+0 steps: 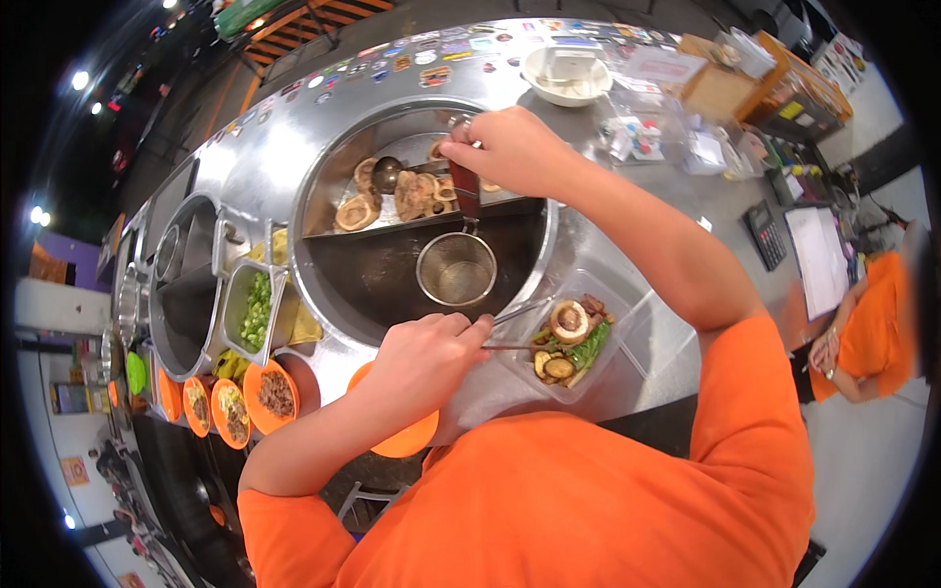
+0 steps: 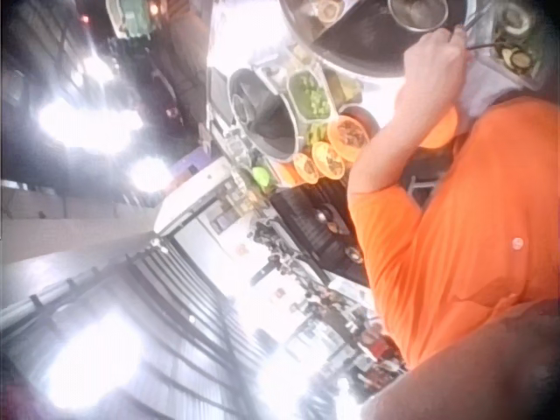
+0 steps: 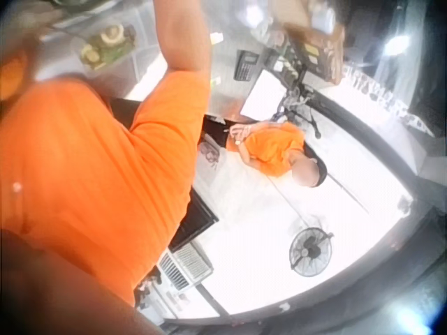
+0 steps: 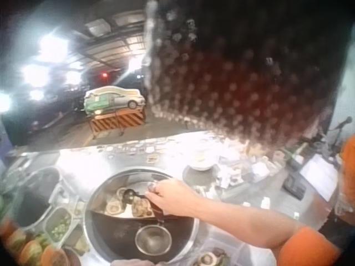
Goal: The person assembles a food order by placing cooked meat, green vegetables, and mushrooms into a clear plastic container using tongs. They then carry the container through the dining area and place it on a table, followed by a small bowl of green garnish.
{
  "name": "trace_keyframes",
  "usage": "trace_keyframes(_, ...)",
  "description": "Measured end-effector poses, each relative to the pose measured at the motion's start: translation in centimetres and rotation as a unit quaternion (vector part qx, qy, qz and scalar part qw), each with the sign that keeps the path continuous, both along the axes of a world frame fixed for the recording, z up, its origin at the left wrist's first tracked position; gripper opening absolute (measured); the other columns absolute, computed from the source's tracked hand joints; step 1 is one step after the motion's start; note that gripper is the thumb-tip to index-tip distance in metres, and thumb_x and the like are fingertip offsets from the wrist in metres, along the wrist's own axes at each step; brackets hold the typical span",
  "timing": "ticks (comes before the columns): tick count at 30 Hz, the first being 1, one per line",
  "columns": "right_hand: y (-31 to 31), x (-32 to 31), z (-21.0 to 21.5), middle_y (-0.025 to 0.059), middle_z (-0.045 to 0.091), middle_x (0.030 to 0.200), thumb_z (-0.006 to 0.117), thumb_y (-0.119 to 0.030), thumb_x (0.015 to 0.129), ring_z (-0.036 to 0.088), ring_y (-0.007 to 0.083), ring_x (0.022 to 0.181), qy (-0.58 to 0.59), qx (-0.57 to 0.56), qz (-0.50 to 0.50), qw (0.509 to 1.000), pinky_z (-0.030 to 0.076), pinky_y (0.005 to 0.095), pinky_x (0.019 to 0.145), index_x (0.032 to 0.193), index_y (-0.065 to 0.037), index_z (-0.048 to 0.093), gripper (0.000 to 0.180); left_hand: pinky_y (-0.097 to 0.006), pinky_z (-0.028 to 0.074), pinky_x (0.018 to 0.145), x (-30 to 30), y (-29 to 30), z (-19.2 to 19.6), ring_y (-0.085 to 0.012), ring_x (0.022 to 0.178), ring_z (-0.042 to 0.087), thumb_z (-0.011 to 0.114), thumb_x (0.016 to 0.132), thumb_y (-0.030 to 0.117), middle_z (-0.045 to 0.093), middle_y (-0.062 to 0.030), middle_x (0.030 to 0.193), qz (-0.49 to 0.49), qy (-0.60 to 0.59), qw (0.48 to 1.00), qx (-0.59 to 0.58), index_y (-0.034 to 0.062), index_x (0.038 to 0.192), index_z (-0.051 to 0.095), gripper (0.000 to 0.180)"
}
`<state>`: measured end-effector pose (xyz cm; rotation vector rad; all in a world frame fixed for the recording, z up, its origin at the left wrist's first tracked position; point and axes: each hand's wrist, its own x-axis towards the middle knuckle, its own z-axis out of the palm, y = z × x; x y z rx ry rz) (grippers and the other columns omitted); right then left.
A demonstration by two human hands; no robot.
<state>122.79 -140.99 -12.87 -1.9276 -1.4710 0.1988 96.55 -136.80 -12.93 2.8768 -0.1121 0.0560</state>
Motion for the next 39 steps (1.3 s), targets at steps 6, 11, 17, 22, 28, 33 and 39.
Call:
trace_keyframes(6, -0.7, -1.2, -2.1, 0.0188, 0.063, 0.067, 0.058, -0.032, 0.093, 0.063, 0.0373, 0.070, -0.002, -0.095, 0.016, 0.995, 0.049, 0.0448, 0.065, 0.076, -0.003, 0.069, 0.035, -0.034, 0.052, 0.064, -4.9, 6.9, 11.0, -0.0263, 0.074, 0.068, 0.079, 0.072, 0.012, 0.071, -0.0059, 0.086, 0.099, 0.114, 0.987, -0.059, 0.0077, 0.109, 0.071, 0.037)
trace_keyframes(11, 1.1, -4.0, -5.8, 0.0169, 0.068, 0.082, 0.063, -0.022, 0.088, 0.067, 0.0340, 0.080, 0.130, -0.074, 0.223, 0.963, 0.053, 0.0399, 0.072, 0.086, -0.003, 0.071, 0.021, -0.026, 0.051, 0.075, -14.9, 17.1, 17.3, -0.0086, 0.083, 0.061, 0.069, 0.081, 0.000, 0.068, -0.0069, 0.090, 0.410, -0.024, 0.900, -0.145, -0.0019, 0.118, 0.067, 0.037)
trace_keyframes(17, 1.3, -8.2, -6.3, 0.0148, 0.069, 0.094, 0.062, -0.011, 0.077, 0.067, 0.0334, 0.086, 0.095, -0.141, 0.353, 0.920, 0.054, 0.0397, 0.080, 0.083, -0.001, 0.069, 0.014, -0.032, 0.050, 0.074, -13.4, 28.2, 14.3, -0.0193, 0.079, 0.065, 0.066, 0.089, 0.023, 0.071, -0.0087, 0.086, 0.520, -0.081, 0.850, 0.017, 0.0026, 0.115, 0.069, 0.034)
trace_keyframes(22, 0.3, -12.2, -7.5, 0.0163, 0.058, 0.125, 0.060, -0.011, 0.080, 0.064, 0.0345, 0.099, 0.040, -0.229, 0.418, 0.878, 0.052, 0.0412, 0.087, 0.087, -0.002, 0.068, 0.014, -0.043, 0.051, 0.087, -6.9, 30.0, 8.1, -0.0370, 0.096, 0.067, 0.069, 0.085, 0.028, 0.070, -0.0202, 0.099, 0.400, -0.043, 0.912, 0.082, 0.0058, 0.106, 0.073, 0.031)
trace_keyframes(28, 0.0, -14.0, -9.9, 0.0184, 0.058, 0.117, 0.056, -0.006, 0.084, 0.065, 0.0379, 0.094, -0.043, -0.278, 0.388, 0.878, 0.053, 0.0460, 0.080, 0.103, -0.001, 0.062, 0.021, -0.043, 0.052, 0.087, -3.6, 30.5, 3.5, -0.0374, 0.093, 0.067, 0.071, 0.084, 0.028, 0.071, -0.0206, 0.096, 0.349, 0.006, 0.936, 0.045, 0.0039, 0.107, 0.073, 0.033)
trace_keyframes(33, -0.2, -15.5, -10.3, 0.0200, 0.060, 0.117, 0.050, -0.006, 0.088, 0.065, 0.0413, 0.092, -0.025, -0.313, 0.359, 0.879, 0.053, 0.0479, 0.079, 0.118, 0.000, 0.054, 0.030, -0.043, 0.052, 0.086, -4.7, 30.3, 3.0, -0.0377, 0.093, 0.067, 0.071, 0.084, 0.028, 0.071, -0.0207, 0.095, 0.342, 0.000, 0.939, 0.029, 0.0034, 0.107, 0.073, 0.034)
trace_keyframes(39, -0.1, -16.4, -10.1, 0.0231, 0.054, 0.135, 0.049, -0.008, 0.089, 0.064, 0.0421, 0.102, -0.016, -0.333, 0.333, 0.882, 0.053, 0.0472, 0.085, 0.134, 0.000, 0.047, 0.046, -0.041, 0.052, 0.084, -10.2, 31.1, 5.1, -0.0354, 0.090, 0.069, 0.071, 0.085, 0.028, 0.071, -0.0210, 0.097, 0.377, -0.073, 0.923, 0.020, 0.0033, 0.112, 0.071, 0.037)
